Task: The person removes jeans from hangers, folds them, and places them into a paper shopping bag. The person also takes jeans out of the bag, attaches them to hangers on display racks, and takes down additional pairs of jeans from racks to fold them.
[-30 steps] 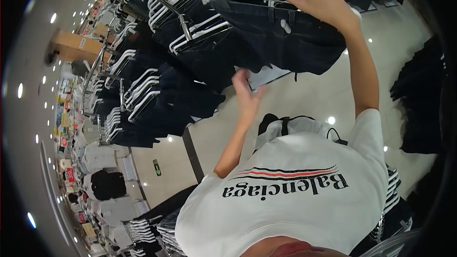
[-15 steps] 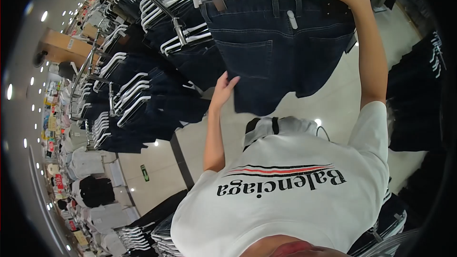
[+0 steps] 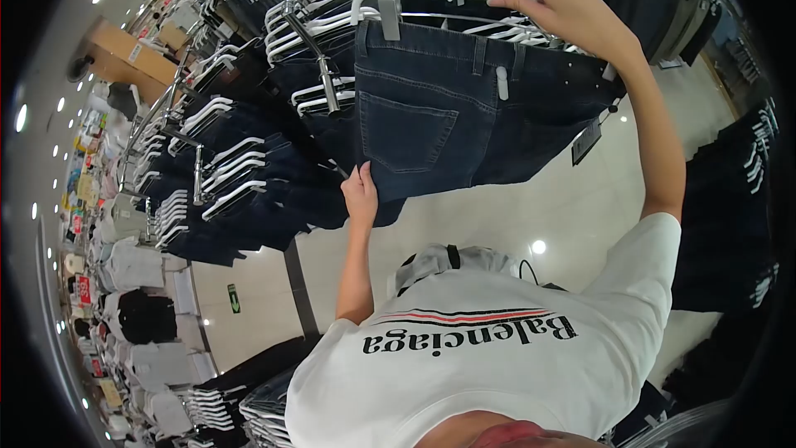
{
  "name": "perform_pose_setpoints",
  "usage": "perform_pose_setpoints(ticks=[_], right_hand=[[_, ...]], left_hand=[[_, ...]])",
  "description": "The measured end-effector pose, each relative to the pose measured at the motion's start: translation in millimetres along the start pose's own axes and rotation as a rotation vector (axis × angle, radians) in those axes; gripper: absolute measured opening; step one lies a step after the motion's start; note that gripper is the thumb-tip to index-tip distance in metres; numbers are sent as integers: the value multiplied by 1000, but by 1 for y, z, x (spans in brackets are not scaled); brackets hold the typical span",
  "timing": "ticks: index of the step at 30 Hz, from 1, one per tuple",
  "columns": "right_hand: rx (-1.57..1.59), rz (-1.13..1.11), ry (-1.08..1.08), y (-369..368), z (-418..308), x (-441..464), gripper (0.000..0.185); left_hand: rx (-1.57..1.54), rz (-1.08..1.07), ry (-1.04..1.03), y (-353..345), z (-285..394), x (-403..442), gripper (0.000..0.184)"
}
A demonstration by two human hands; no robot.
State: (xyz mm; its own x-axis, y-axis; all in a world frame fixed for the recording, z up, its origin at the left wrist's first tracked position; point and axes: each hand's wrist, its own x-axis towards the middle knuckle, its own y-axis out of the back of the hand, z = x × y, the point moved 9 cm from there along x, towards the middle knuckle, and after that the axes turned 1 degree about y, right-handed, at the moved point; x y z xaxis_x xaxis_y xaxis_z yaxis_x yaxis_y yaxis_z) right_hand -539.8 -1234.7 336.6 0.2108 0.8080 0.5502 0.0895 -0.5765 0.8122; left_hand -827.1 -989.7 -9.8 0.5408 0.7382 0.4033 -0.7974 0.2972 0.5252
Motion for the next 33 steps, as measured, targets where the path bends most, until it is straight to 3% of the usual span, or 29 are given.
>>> perform_pose_setpoints(ticks=[2, 3, 5, 6, 7, 9, 11, 13, 15, 16, 18, 19, 20, 21, 24, 28, 30, 32, 33], right_hand=[[101, -40, -28, -14, 7, -6, 32], [196, -85, -61, -26, 12, -12, 30], [509, -426, -360, -75, 20, -43, 35], [780, -473, -416, -105, 14, -66, 32], [945, -590, -495, -119, -4, -79, 32], [1219, -736, -707, -161, -30, -107, 26], [1539, -724, -893, -207, -54, -129, 22], [1894, -623, -1041, -255, -74, -133, 27], [2366, -423, -1288, -299, -95, -121, 27], [2418, -280, -1306, -324, -96, -115, 25], [2585, -87, -1269, -375, -101, -90, 17], [2638, -22, -1200, -393, -106, -73, 16], [2593, 46, -1210, -410, -108, -59, 19], [2549, 114, -1224, -427, -112, -47, 22], [2490, 290, -1126, -490, -110, -24, 17], [2315, 602, -1113, -529, -106, -12, 16], [2254, 666, -1110, -541, -109, -17, 18], [2115, 751, -1119, -541, -110, -19, 22], [2097, 748, -1117, -543, -112, -17, 22]], left_hand=[[12, 82, -91, 1, 12, -4, 29], [125, 3, -75, -6, -1, -9, 24], [270, -107, -113, -18, -12, -20, 25], [256, -150, -74, -22, -23, -27, 28], [261, -125, -45, -20, -25, -32, 28], [181, 10, -181, -11, -6, -51, 29], [104, 31, -35, -12, -10, -75, 29], [-164, -221, 329, -40, -35, -93, 29], [-197, -247, 333, -47, -37, -99, 30], [-238, -299, 329, -50, -39, -103, 31], [-220, -205, 309, -31, -52, -103, 31], [-206, -134, 280, -16, -57, -99, 31], [-202, -53, 410, 3, -73, -99, 33], [-191, -36, 410, 21, -82, -96, 33], [-375, 372, 558, 96, -124, -109, 39], [-461, 416, 523, 140, -136, -98, 32], [-450, 284, 472, 129, -134, -75, 28], [-245, 87, 320, 112, -140, -47, 52], [-263, 88, 324, 107, -149, -34, 52]])
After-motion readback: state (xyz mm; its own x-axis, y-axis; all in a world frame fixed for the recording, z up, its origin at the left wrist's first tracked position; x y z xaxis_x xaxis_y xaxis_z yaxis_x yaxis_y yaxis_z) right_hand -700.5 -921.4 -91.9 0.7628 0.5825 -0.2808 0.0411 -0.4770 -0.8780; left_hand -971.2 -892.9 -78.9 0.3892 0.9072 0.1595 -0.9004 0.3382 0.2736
